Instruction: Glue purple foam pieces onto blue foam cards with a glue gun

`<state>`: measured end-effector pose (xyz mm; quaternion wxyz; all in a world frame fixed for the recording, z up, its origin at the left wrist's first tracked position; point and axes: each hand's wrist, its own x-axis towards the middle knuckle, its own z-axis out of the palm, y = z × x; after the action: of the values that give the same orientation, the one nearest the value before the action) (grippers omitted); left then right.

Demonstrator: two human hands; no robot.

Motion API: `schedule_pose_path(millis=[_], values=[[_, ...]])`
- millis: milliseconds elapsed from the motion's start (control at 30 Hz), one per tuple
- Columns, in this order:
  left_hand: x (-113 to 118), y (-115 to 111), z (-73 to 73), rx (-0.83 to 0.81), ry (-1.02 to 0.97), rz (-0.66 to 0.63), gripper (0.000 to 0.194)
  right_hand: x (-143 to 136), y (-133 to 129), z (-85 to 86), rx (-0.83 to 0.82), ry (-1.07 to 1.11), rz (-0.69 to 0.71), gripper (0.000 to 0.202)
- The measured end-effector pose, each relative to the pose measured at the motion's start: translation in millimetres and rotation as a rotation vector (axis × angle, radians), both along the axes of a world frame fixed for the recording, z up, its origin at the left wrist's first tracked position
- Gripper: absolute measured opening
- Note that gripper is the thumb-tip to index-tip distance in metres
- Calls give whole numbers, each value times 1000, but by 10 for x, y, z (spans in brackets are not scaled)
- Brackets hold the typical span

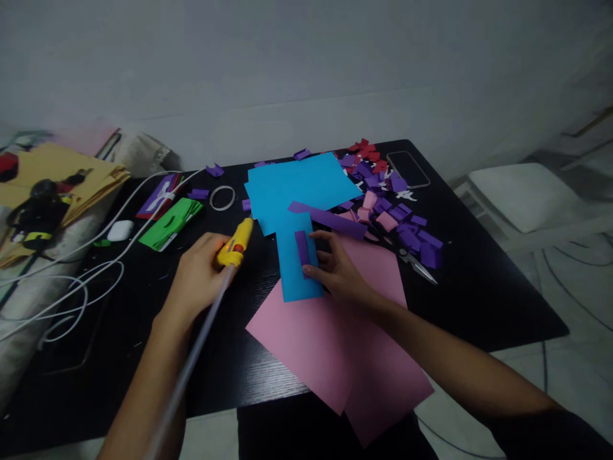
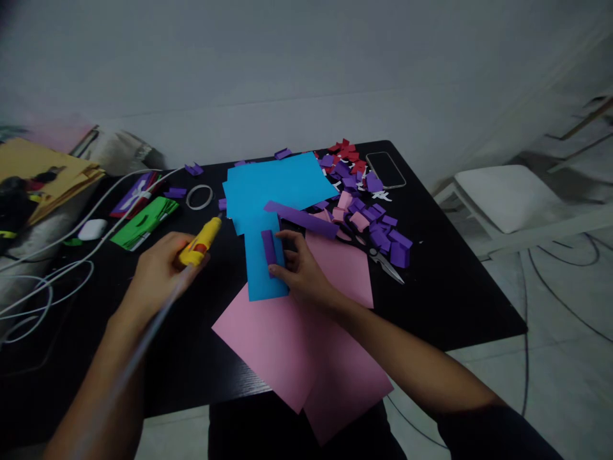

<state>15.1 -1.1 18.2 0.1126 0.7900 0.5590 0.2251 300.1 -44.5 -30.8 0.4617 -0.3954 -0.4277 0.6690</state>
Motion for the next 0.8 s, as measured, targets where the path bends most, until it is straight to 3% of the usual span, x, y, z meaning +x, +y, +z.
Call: schedule_pose_path(millis=[167, 267, 367, 467, 533, 633, 800], values=[[-115, 93, -137, -188, 306, 173, 40, -6, -21, 22, -36, 35, -3, 76], [-122, 122, -186, -278, 330, 210, 45, -9, -25, 0, -50, 30, 19, 76], [-105, 113, -161, -221, 266, 224, 46, -15, -31, -14, -57, 37, 60, 75], [5, 34, -81, -10, -17, 272, 44, -20, -49, -5, -61, 43, 106, 75], [148, -51, -41, 0, -423, 237, 39, -21, -67, 8, -65, 43, 142, 74], [403, -179, -38, -268, -799, 118, 50, -26, -95, 34, -89, 51, 209, 76], [639, -280, -87, -501, -923, 156, 66, -56, -137, 59, -128, 76, 274, 79]])
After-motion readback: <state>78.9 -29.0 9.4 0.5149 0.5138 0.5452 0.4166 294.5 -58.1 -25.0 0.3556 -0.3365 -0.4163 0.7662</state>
